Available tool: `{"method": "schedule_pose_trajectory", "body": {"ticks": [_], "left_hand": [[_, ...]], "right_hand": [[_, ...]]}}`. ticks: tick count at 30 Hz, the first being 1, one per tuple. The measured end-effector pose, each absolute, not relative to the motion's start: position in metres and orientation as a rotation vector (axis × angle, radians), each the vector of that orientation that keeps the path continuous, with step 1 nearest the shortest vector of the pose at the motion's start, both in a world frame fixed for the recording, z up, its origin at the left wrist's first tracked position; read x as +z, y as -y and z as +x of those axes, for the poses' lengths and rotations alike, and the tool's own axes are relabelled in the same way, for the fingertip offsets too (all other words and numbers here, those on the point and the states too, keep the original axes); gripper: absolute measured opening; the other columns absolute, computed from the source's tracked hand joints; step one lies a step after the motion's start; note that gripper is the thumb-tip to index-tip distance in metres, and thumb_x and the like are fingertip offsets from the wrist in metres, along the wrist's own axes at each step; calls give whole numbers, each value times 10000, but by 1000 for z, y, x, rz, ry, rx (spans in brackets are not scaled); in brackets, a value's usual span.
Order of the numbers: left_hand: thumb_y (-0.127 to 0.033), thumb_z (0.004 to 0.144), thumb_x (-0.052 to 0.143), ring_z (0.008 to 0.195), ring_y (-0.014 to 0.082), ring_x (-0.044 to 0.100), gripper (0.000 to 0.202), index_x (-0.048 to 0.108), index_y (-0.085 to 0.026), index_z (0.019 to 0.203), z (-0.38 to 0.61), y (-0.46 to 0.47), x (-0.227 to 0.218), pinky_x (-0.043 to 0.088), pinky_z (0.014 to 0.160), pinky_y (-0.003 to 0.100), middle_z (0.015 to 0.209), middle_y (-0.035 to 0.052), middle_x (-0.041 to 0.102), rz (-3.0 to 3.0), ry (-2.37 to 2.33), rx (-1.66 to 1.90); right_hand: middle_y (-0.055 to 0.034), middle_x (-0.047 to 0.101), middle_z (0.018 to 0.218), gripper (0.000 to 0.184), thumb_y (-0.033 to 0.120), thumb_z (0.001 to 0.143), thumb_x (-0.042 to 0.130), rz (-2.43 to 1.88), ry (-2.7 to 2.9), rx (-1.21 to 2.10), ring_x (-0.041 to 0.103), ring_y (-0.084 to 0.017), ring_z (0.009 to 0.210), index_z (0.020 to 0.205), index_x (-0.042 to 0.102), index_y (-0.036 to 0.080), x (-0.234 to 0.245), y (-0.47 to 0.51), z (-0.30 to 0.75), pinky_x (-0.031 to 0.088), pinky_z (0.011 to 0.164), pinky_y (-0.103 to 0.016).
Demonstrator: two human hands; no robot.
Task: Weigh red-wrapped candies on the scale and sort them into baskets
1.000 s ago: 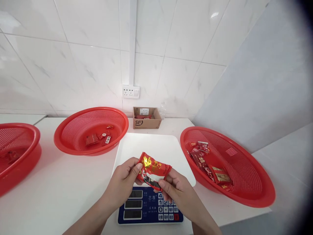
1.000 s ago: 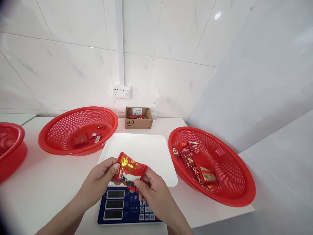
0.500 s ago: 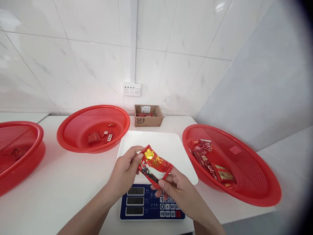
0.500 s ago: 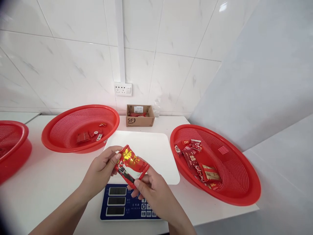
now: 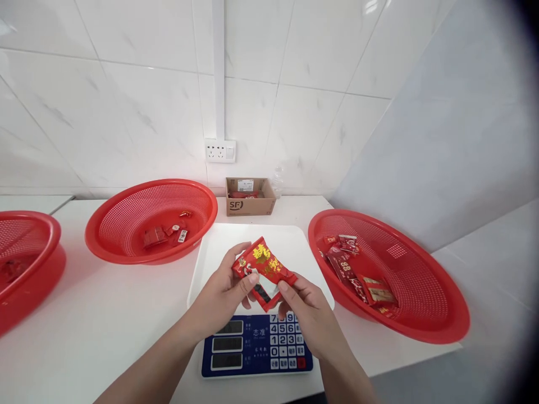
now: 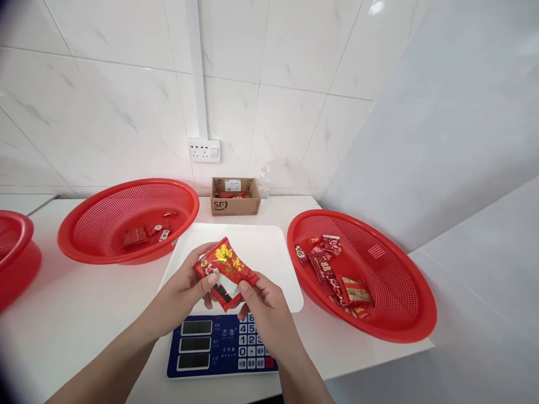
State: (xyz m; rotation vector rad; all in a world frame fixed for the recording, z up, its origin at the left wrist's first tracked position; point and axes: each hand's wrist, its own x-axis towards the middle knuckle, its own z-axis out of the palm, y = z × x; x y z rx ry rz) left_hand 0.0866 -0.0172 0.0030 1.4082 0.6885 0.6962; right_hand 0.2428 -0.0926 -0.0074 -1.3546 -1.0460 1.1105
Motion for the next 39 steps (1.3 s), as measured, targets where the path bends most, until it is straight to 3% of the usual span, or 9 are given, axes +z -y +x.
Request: {"method": "schedule_pose_trajectory", "body": {"ticks": [7,11,14,17,20,25,31,36,39], "left_hand": [[-385,861,549,562,83,452,651,213,-267,1406,88,16,5,414,531,206,707,-39,560,1355,-705,661],[-409,850,563,569,93,472,708,177,-247,1420,89,18,4,436,550,227,703,-38,554,1339,-713,663],[-458,841,560,619,112,520,715,189,-241,1413,90,20,1,467,576,248,809,-4,587,1307,-685,663],[-482,846,543,736,139,566,533,424,-221,1295,90,19,-1,491,693,279,950,38,616,1369,-668,673],[-464,840,562,840,162,579,340,599,-200,1052,88,14,-2,473,801,274,924,28,637,1444,-756,725],[-437,756,675,782,153,616,373,534,-244,1042,86,2,0,511,676,229,888,-14,644,1362,-828,748],[-498,665,725,777,232,670,618,431,-268,1157,86,-7,4,569,666,343,894,19,681,1300,-916,655],[-583,786,520,837,270,661,555,433,-267,1234,79,-21,-5,545,734,414,1000,63,673,1793,-1125,508],[-546,837,405,1045,341,591,605,377,-230,1352,74,-32,-20,472,863,534,1160,126,609,2281,-1328,548]], "right_hand": [[-26,631,800,376,544,842,508,-1264,1005,1130,520,-97,565,920,648,205,-15,90,249,444,485,-214],[9,579,684,330,509,818,566,-1310,993,1052,488,-92,541,738,606,192,-14,86,248,432,477,-209],[20,564,646,342,516,810,566,-1352,976,961,485,-91,516,701,568,193,-12,86,245,438,485,-219],[20,569,649,330,512,822,545,-1360,1015,944,494,-95,524,728,566,196,-11,88,240,446,506,-225],[10,597,689,302,480,853,512,-1369,1115,948,514,-104,579,791,596,197,-10,90,238,446,539,-226],[-25,687,874,254,408,872,513,-1490,1276,839,604,-135,741,978,638,214,-2,97,250,462,626,-247],[-41,697,971,260,392,864,511,-1691,1270,626,639,-180,893,1031,635,236,6,111,304,498,722,-302],[-32,687,1050,261,396,881,470,-1958,1232,418,630,-196,967,1038,628,261,8,113,373,488,825,-337],[-49,646,1160,317,354,922,370,-2247,1281,282,589,-212,1064,1132,585,253,4,105,411,457,874,-349]]}}
